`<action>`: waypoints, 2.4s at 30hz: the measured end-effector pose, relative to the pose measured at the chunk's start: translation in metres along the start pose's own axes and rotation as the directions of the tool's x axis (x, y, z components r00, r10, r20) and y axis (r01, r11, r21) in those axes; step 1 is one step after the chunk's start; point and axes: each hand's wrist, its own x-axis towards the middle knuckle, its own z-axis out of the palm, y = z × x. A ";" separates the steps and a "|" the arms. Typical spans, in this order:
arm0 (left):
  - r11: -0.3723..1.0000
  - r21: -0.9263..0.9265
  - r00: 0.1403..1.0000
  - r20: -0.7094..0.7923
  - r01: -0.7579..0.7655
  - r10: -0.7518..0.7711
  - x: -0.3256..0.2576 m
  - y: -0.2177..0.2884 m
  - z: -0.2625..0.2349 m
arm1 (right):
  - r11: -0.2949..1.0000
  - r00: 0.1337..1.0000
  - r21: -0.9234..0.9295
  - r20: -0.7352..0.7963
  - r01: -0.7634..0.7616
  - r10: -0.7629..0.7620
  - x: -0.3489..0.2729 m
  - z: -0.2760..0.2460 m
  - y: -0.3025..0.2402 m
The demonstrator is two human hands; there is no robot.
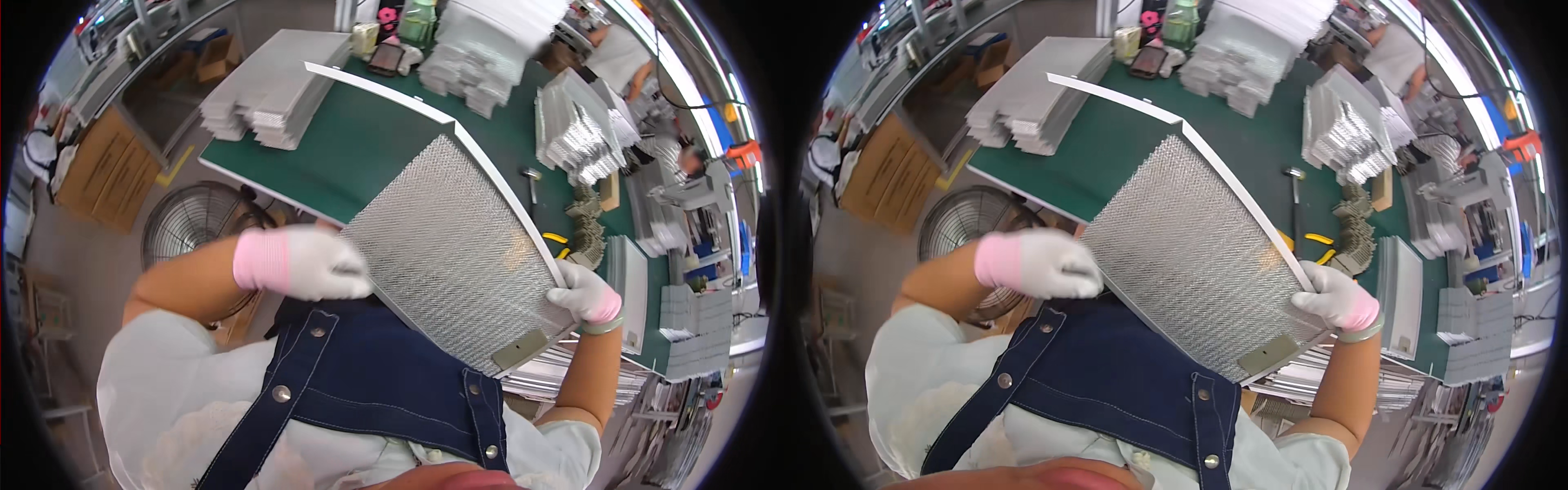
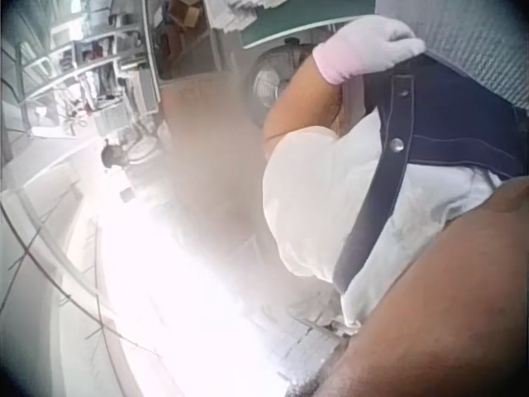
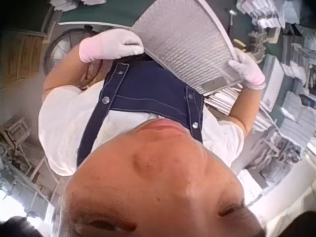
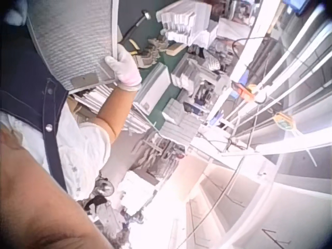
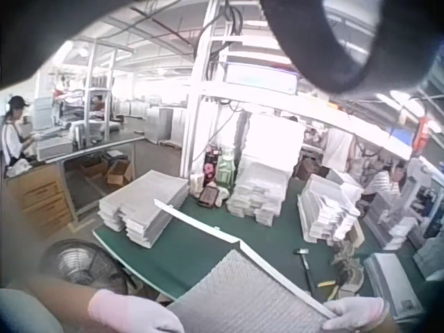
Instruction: The person assembles air filters by placing a mesh screen into a white frame, securing it with a handheld stapler, and then inserting a plastic support piece. The process is repeated for multiple units, with the person handling stacks of mesh and frames on a green workbench.
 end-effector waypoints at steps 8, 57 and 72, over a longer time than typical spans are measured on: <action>0.673 0.732 0.988 0.156 -0.110 -0.008 0.138 0.122 -0.047 | 0.836 0.998 -0.548 0.040 -0.020 0.049 0.019 0.026 -0.068; 0.821 0.562 0.995 0.053 -0.098 0.082 0.100 0.044 -0.074 | 0.740 0.941 -0.655 -0.134 0.153 -0.312 0.100 0.091 -0.083; 0.866 0.487 0.976 -0.108 -0.114 0.189 0.077 0.007 -0.074 | 0.443 0.798 -0.889 -0.184 0.113 -0.574 0.124 0.111 -0.067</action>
